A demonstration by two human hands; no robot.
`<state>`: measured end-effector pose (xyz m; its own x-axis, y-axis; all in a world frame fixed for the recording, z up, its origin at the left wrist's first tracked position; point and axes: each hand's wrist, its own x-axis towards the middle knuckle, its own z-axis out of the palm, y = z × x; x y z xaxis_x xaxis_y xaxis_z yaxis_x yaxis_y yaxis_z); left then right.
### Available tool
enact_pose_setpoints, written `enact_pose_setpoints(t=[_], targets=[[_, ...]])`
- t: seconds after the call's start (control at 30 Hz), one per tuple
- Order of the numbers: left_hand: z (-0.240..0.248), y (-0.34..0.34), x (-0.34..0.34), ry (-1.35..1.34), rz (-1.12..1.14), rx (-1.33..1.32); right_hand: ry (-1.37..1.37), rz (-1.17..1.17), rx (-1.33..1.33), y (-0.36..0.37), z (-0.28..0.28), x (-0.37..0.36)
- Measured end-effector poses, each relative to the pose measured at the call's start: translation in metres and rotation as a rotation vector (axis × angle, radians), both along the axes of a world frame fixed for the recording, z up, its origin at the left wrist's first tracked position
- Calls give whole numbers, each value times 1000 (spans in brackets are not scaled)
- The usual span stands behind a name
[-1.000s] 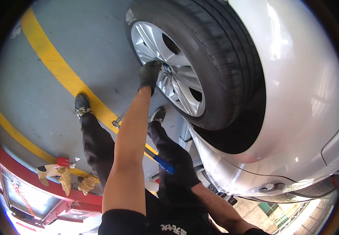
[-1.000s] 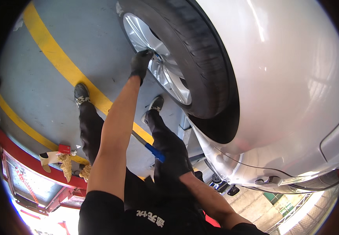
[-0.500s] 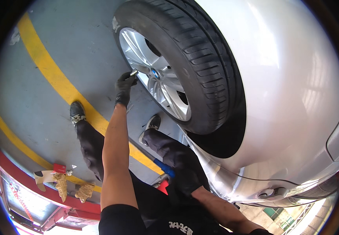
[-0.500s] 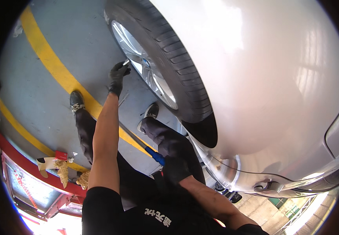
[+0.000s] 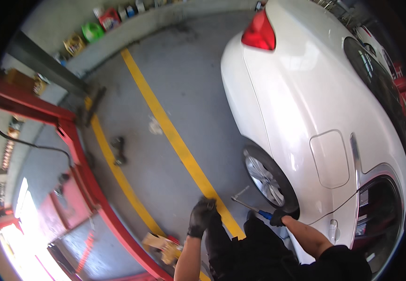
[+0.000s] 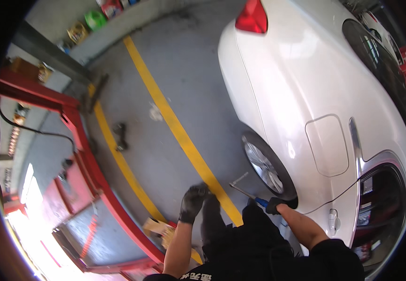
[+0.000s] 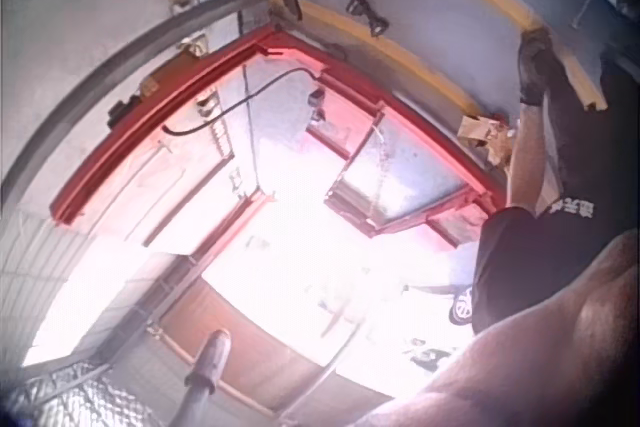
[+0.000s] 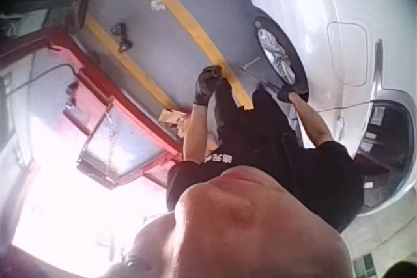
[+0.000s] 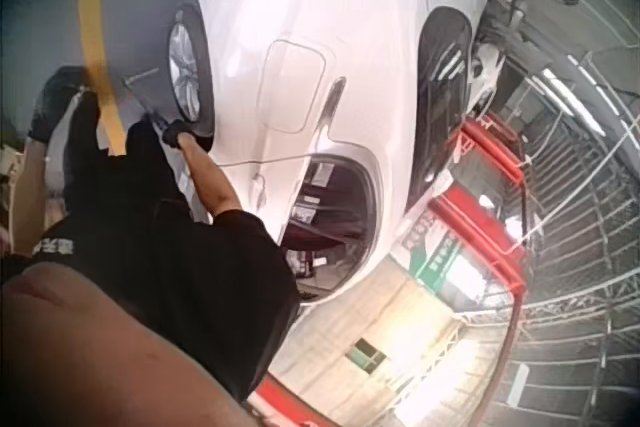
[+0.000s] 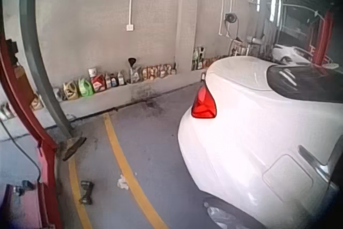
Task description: The person uses a torque wrench to tighten the lug nuts on the wheels of a white car. They move around the vehicle, applying torque to each lug nut in sequence.
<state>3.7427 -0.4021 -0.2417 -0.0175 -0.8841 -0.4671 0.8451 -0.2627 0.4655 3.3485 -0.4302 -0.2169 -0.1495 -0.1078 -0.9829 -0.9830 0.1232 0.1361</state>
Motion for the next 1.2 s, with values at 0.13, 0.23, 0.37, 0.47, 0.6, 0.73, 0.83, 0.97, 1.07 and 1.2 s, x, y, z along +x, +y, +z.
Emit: enact_pose_setpoints(t=[0.13, 0.23, 0.37, 0.47, 0.6, 0.73, 0.83, 0.97, 1.07, 1.2], targets=[[33, 32, 170, -403, -210, 141, -102, -33, 146, -79, -49, 55], [35, 61, 277, -297, -146, 573, -296, -161, 168, -139, -63, 88], [23, 116, 369, -367, -1, 811, -276, -119, 277, -243, -122, 127], [70, 68, 383, -567, -98, 956, -302, -172, 254, -328, -129, 187], [92, -63, 424, -649, -274, 948, -361, -264, 280, -421, -112, 232], [80, -264, 467, -700, -382, 868, -429, -356, 298, -525, -119, 279], [41, -448, 490, -715, -454, 754, -438, -425, 284, -615, -135, 291], [11, -685, 545, -779, -554, 626, -424, -651, 269, -718, -127, 315], [7, -887, 574, -832, -668, 472, -428, -875, 148, -784, -111, 317], [16, -1166, 582, -902, -797, 100, -307, -1092, 122, -852, -72, 314]])
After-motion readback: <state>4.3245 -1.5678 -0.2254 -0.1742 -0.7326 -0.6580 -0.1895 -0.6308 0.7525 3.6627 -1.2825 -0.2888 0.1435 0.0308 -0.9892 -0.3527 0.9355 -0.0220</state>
